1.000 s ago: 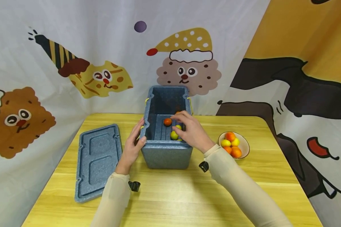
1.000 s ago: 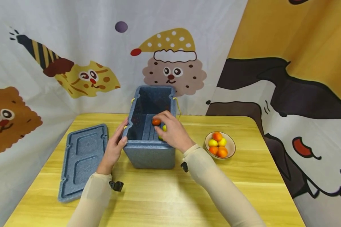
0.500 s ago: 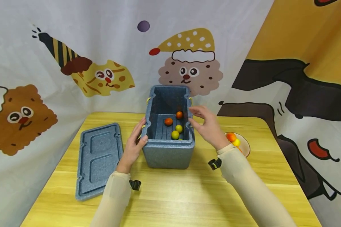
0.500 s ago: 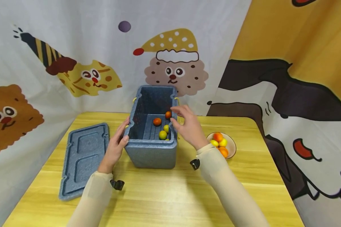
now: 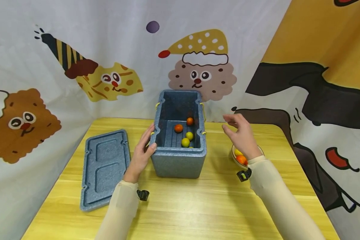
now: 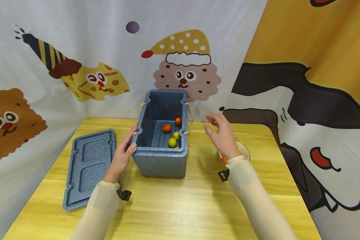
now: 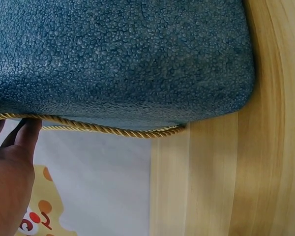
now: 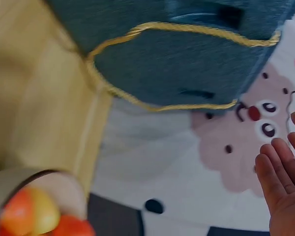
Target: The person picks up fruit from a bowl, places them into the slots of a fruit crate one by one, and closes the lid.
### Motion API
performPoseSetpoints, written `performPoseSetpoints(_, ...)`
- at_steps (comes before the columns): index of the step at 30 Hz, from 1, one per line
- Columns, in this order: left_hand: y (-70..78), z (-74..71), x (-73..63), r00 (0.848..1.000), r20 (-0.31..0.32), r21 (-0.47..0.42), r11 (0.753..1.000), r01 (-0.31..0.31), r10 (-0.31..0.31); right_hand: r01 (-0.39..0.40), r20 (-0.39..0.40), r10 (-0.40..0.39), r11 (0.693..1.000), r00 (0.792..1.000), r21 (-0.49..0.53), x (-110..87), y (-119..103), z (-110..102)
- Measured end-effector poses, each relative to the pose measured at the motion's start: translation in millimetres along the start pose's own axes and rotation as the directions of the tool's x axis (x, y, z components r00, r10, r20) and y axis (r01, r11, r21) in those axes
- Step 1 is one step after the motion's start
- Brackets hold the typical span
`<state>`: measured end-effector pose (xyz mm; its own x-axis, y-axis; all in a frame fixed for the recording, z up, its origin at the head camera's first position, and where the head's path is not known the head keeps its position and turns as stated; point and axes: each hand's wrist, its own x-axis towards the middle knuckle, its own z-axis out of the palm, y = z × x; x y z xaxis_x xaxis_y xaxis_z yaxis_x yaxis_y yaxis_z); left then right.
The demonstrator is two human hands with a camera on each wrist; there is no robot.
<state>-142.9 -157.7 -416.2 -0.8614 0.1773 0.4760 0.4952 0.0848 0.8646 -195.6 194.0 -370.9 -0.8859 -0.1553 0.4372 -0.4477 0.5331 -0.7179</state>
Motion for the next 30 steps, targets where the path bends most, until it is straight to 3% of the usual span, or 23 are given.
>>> performPoseSetpoints(10,1.3,-2.3,-1.0,1.000,0.002,0.007,1.000,0.004,-0.004,-0.132,0.038,0.136,0.987,0.990,-0.094,-25.2,37.3,-11.3)
performPoseSetpoints(17,1.0,-2.2,0.6,1.000,0.003,0.001,1.000,-0.014,0.014,-0.277,0.060,0.303,0.924,0.951,-0.262,-37.0,63.7,-22.6)
performPoseSetpoints(23,-0.6,-1.3,2.6,0.998,-0.009,-0.022,0.998,-0.057,0.057,-0.331,0.042,0.358,0.897,0.933,-0.293,-40.4,75.8,-25.3)
performPoseSetpoints(30,-0.4,0.3,-0.6,0.999,0.008,-0.021,0.999,-0.042,0.042,-0.357,0.028,0.385,0.879,0.923,-0.317,-49.2,86.7,-29.1)
